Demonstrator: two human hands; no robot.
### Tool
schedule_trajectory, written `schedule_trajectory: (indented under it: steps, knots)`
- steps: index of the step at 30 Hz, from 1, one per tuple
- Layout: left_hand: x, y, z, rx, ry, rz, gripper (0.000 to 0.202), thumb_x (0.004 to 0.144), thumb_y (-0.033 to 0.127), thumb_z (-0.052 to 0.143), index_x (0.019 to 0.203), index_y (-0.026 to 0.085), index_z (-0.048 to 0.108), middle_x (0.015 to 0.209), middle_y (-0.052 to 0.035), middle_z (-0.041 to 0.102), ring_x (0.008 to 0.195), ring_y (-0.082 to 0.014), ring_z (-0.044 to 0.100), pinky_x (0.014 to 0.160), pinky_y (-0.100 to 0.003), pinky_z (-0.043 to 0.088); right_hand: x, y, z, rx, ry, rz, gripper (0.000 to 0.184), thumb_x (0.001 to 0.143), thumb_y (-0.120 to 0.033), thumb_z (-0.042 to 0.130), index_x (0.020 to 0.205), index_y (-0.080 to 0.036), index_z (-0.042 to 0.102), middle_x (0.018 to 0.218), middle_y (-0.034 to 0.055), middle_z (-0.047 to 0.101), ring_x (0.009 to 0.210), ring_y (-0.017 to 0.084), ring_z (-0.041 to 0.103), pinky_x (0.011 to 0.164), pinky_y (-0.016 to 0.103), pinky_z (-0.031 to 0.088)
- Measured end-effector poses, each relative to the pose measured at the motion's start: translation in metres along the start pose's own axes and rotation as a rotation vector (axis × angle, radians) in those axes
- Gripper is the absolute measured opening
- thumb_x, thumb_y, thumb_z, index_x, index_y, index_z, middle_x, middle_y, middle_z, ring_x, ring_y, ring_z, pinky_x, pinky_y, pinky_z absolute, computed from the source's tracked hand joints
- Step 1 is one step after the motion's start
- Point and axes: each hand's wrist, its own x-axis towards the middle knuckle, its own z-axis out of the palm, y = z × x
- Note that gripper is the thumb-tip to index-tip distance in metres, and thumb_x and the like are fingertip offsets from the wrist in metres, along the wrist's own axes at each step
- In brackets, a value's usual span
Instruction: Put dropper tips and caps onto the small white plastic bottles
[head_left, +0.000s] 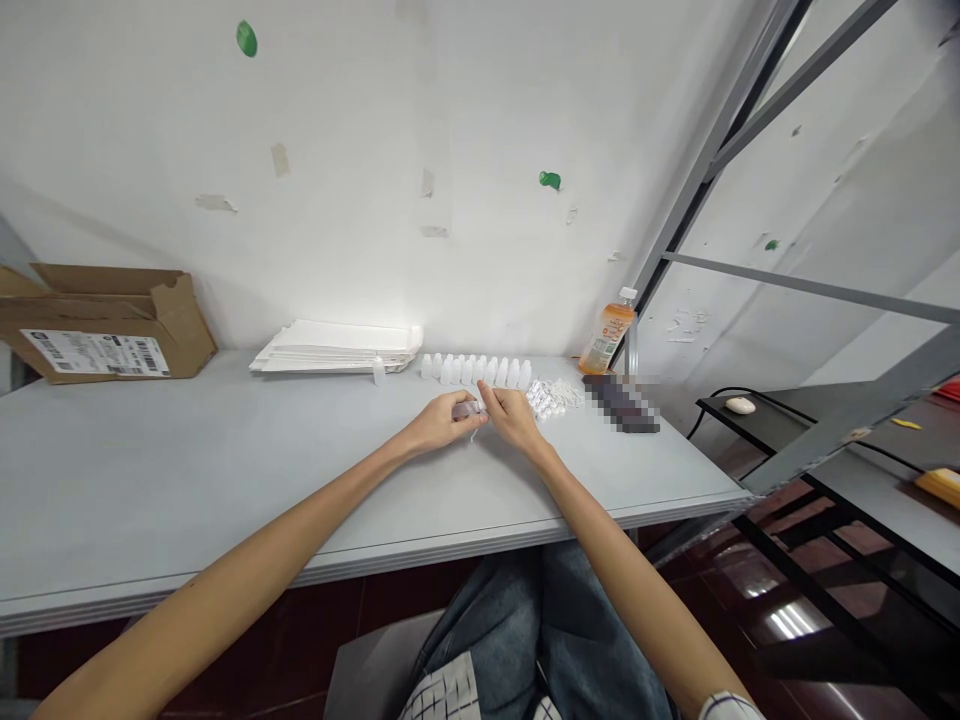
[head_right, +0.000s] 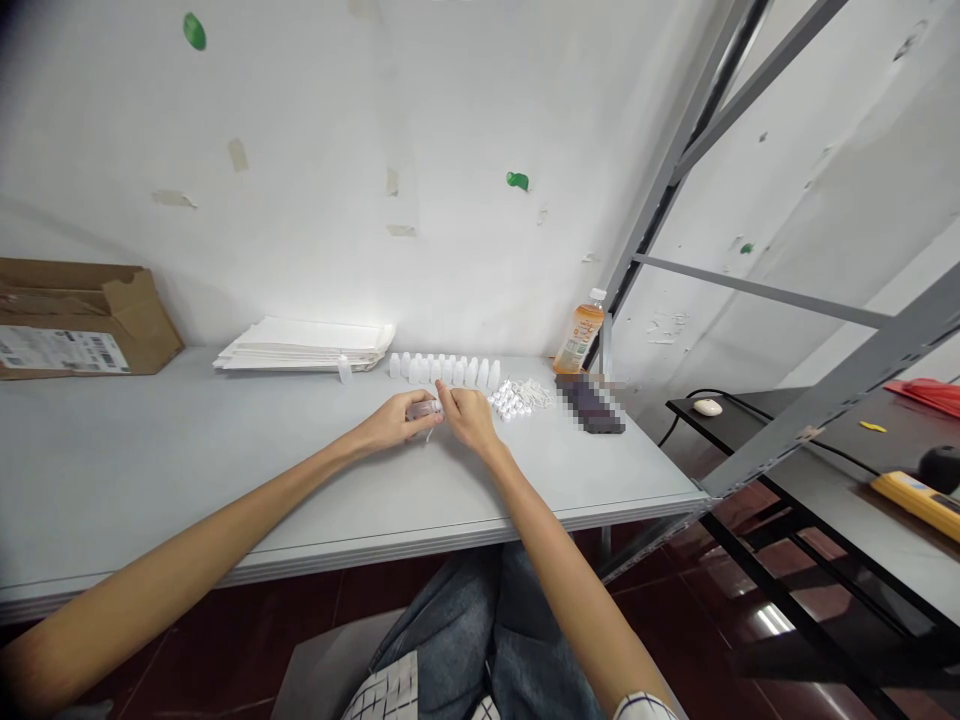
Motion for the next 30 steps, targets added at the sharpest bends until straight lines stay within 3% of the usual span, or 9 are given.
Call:
schedule_trajectory:
  steps: [5,9,14,18,21,25,30]
  knots:
    - [0.000,0.000,-0.001,0.025,0.015,-0.029,0.036,0.077,0.049,0.061,0.082,0.014,0.061,0.061,0.0037,0.049,0.049,-0.0101,0.045,0.049,-0.024,0.035,-0.001,-0.001,-0.004,0.074,-0.011,-0.055,0.055,0.093,-0.054,0.038,0.050,-0.019,0.037,0.049,0.0003,0.042,0.050,0.012,0.042,0.052,0.027,0.028]
    - [-0.001,0.006,-0.004,-0.052,0.033,-0.112,0.034,0.074,0.048,0.064,0.076,0.014,0.060,0.057,0.0045,0.048,0.047,-0.0090,0.045,0.047,-0.023,0.035,-0.001,-0.004,-0.013,0.333,-0.072,-0.067,0.037,0.088,-0.049,0.050,0.072,-0.017,0.059,0.064,0.0010,0.056,0.050,0.011,0.051,0.052,0.026,0.036]
    - [0.000,0.004,-0.007,-0.145,0.017,-0.147,0.034,0.073,0.047,0.066,0.068,0.016,0.054,0.051,0.0059,0.045,0.044,-0.0081,0.046,0.047,-0.022,0.036,-0.001,-0.006,-0.021,0.474,-0.179,-0.017,0.031,0.074,-0.045,0.067,0.084,-0.016,0.066,0.076,0.0045,0.063,0.058,0.013,0.055,0.045,0.024,0.037]
    - [-0.001,0.004,-0.008,-0.154,-0.002,-0.165,0.038,0.074,0.048,0.065,0.060,0.017,0.048,0.047,0.0068,0.040,0.041,-0.0072,0.042,0.045,-0.022,0.033,-0.001,-0.005,-0.019,0.490,-0.202,0.023,0.035,0.074,-0.049,0.066,0.083,-0.015,0.066,0.068,0.0040,0.060,0.056,0.013,0.052,0.042,0.023,0.034]
    - [-0.001,0.004,-0.009,-0.155,-0.011,-0.174,0.036,0.072,0.046,0.066,0.062,0.017,0.050,0.047,0.0067,0.040,0.041,-0.0073,0.041,0.044,-0.022,0.032,0.000,-0.003,-0.015,0.393,-0.194,-0.021,0.035,0.080,-0.051,0.059,0.077,-0.016,0.064,0.058,0.0007,0.054,0.053,0.012,0.047,0.047,0.025,0.036]
    - [0.000,0.001,-0.008,-0.139,-0.011,-0.173,0.031,0.071,0.042,0.066,0.062,0.018,0.048,0.045,0.0069,0.039,0.040,-0.0078,0.039,0.044,-0.023,0.030,-0.001,-0.002,-0.010,0.231,-0.162,-0.090,0.043,0.090,-0.050,0.045,0.062,-0.019,0.050,0.052,-0.0012,0.050,0.054,0.012,0.045,0.057,0.026,0.036]
    - [0.002,-0.001,-0.006,-0.107,-0.024,-0.165,0.020,0.072,0.034,0.062,0.067,0.018,0.050,0.043,0.0073,0.040,0.040,-0.0086,0.039,0.044,-0.023,0.028,-0.002,-0.003,-0.007,0.161,-0.175,-0.093,0.046,0.094,-0.048,0.036,0.057,-0.020,0.041,0.053,-0.0009,0.049,0.062,0.014,0.049,0.062,0.027,0.036]
